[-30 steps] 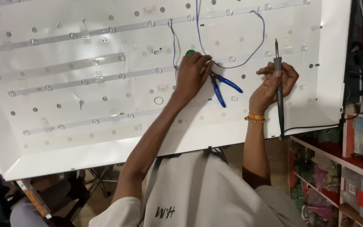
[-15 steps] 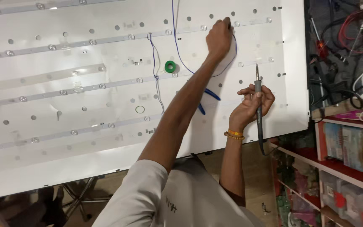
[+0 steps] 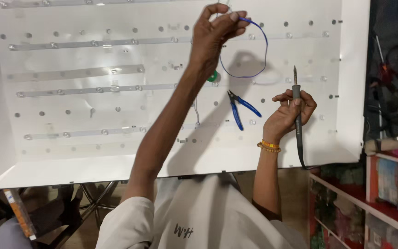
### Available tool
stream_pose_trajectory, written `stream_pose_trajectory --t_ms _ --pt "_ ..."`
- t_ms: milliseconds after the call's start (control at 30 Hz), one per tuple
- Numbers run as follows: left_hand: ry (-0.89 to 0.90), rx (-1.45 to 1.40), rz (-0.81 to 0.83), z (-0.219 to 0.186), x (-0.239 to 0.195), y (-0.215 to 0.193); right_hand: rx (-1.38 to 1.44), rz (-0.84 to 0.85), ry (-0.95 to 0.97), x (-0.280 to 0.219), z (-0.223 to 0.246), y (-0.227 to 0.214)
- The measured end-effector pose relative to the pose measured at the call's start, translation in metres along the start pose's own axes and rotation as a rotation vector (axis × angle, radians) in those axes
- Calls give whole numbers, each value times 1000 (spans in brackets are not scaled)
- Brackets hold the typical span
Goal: The person uses a soldering iron and pliers to strip, twist, and solder blue wires to LED strips mounted on a white panel. They repeatedly cut wire ends, twist strands, and apply solder to secure connections along the LED strips.
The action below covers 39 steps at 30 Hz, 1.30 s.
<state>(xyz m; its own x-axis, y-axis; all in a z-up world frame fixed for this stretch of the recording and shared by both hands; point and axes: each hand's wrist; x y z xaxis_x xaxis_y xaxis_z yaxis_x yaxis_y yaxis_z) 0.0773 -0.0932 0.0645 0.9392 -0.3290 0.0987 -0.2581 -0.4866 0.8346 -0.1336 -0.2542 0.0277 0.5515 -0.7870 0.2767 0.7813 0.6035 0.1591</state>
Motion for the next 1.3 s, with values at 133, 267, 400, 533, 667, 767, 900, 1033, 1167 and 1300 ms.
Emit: stream_pose_trajectory --t_ms 133,267,400,533,667,767,900,1033,1167,1300 --pt "-24 15 28 -69 -8 6 42 64 -3 -2 3 25" --pt "-49 57 33 -97 -17 10 74 115 25 -3 1 41" --pt "-110 110 28 -113 -24 6 74 164 -18 -2 2 51" --pt "-188 247 174 -108 -35 12 62 278 -52 5 13 64" --pt "-231 229 247 -84 -50 29 -63 384 -235 11 31 82" --pt "-298 276 182 -70 -57 39 -13 469 -222 15 45 94" --pt "-354 279 134 -67 -56 44 -18 518 -251 21 59 105" --pt "-197 530 88 -67 -63 43 -85 485 -217 16 61 110" --pt "338 1075 215 -61 -74 43 -168 482 -262 18 55 122" --pt "250 955 96 -60 -69 32 -132 533 -231 22 49 137"
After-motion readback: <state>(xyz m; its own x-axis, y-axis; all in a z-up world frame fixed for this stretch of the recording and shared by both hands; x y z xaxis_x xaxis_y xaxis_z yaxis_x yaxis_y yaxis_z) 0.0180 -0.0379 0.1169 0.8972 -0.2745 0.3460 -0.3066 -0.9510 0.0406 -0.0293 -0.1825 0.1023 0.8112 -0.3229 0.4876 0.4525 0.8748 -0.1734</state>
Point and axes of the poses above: each hand's wrist, its own x-axis towards the middle knuckle, its own y-axis out of the palm, z = x × y, and after that the axes turned 14 degrees about -x, right-handed
